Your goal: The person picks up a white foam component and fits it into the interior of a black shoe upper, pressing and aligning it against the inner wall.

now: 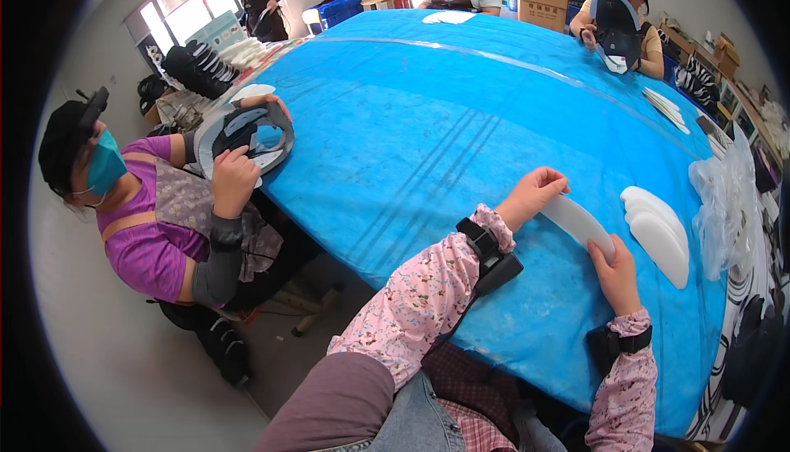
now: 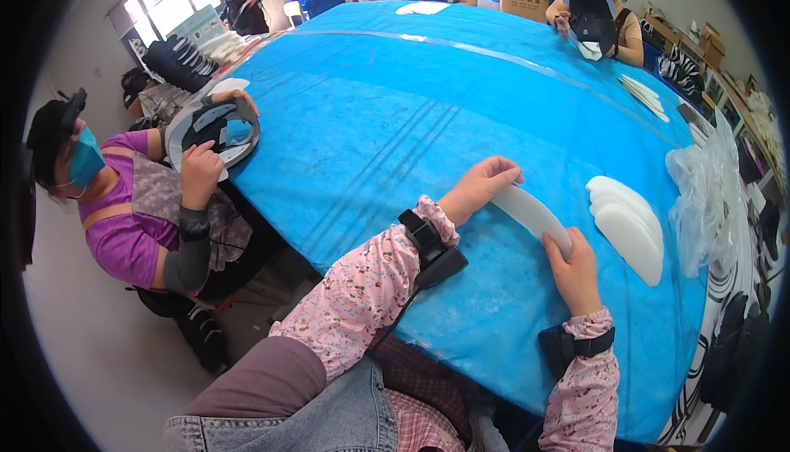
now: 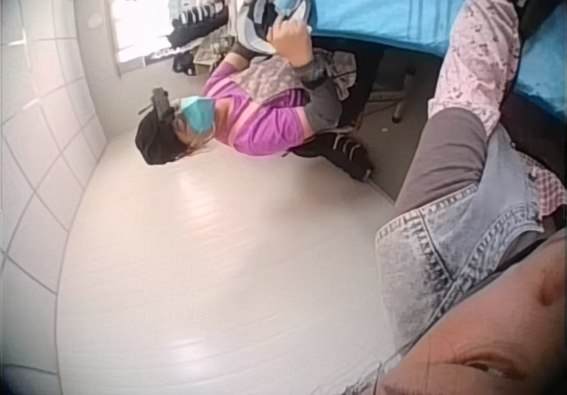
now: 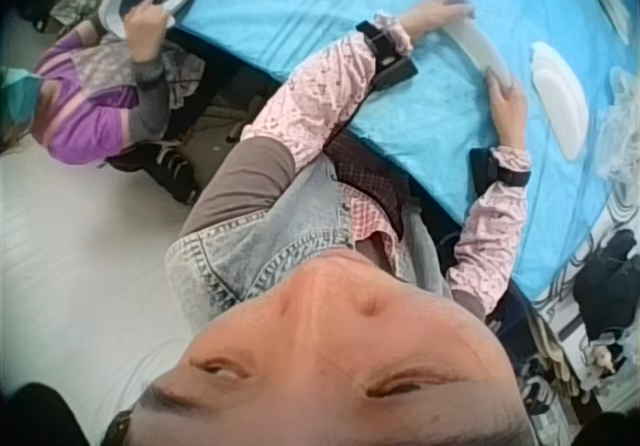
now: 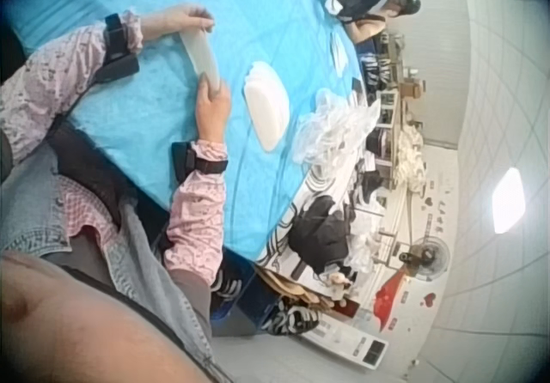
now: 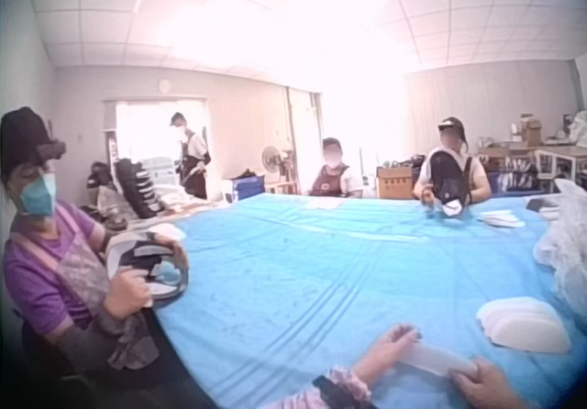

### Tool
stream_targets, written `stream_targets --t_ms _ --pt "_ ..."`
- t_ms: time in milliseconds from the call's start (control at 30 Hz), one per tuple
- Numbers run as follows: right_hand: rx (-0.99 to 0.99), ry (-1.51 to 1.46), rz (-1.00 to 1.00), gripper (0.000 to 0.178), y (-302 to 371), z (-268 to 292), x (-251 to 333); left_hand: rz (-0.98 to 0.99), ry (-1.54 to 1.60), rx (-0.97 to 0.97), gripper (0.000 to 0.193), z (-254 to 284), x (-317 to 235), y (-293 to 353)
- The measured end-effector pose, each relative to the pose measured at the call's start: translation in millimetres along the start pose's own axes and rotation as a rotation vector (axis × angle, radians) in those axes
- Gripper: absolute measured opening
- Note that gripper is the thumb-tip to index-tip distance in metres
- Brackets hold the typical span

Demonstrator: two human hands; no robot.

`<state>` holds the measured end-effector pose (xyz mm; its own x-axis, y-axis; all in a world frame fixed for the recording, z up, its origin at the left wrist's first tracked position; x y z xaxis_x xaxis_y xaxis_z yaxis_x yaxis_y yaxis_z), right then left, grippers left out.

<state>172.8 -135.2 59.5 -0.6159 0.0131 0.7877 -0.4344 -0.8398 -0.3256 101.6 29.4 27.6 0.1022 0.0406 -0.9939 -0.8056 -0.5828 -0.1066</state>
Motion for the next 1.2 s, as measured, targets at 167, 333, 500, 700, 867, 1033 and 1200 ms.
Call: stream_targets --t_ms 167,333,500,700,867,1033,1200 --pt "-0.012 -0.020 0.015 0.022 0 0 0 0.009 0.004 0.000 0.028 -1 0 0" --pt "-0.009 -0.010 0.003 0.022 0 1 -2 0.008 -0.008 0.002 0.029 -1 0 -1" --pt "-0.004 -0.025 -0.002 0.022 0 -1 -3 -0.001 -0.007 0.008 0.029 -1 0 -1" --pt "0.011 -0.028 -0.001 0.021 0 -3 -6 0.015 0.031 -0.029 0.024 0 -1 1" --pt "-0.002 -0.075 -0.025 0.020 0 -1 -10 0.001 0.062 -0.020 0.023 -2 -1 -1" --pt "0.011 -0.067 -0.007 0.021 -1 -5 -7 -0.027 0.082 -0.028 0.022 1 0 -2" --pt "-0.002 -0.086 0.006 0.022 0 -3 -3 -0.052 0.067 -0.035 0.024 1 0 -4"
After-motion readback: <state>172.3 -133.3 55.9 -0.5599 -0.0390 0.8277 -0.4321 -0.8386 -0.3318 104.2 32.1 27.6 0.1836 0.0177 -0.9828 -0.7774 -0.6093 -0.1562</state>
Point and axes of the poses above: each hand's wrist, its own y-axis away from the middle knuckle, its own z-axis out of the back of the hand, x = y × z, the point moved 10 cm from there along -y, towards the middle knuckle, and after that the axes turned 5 degrees about -y, right-handed, at the moved point
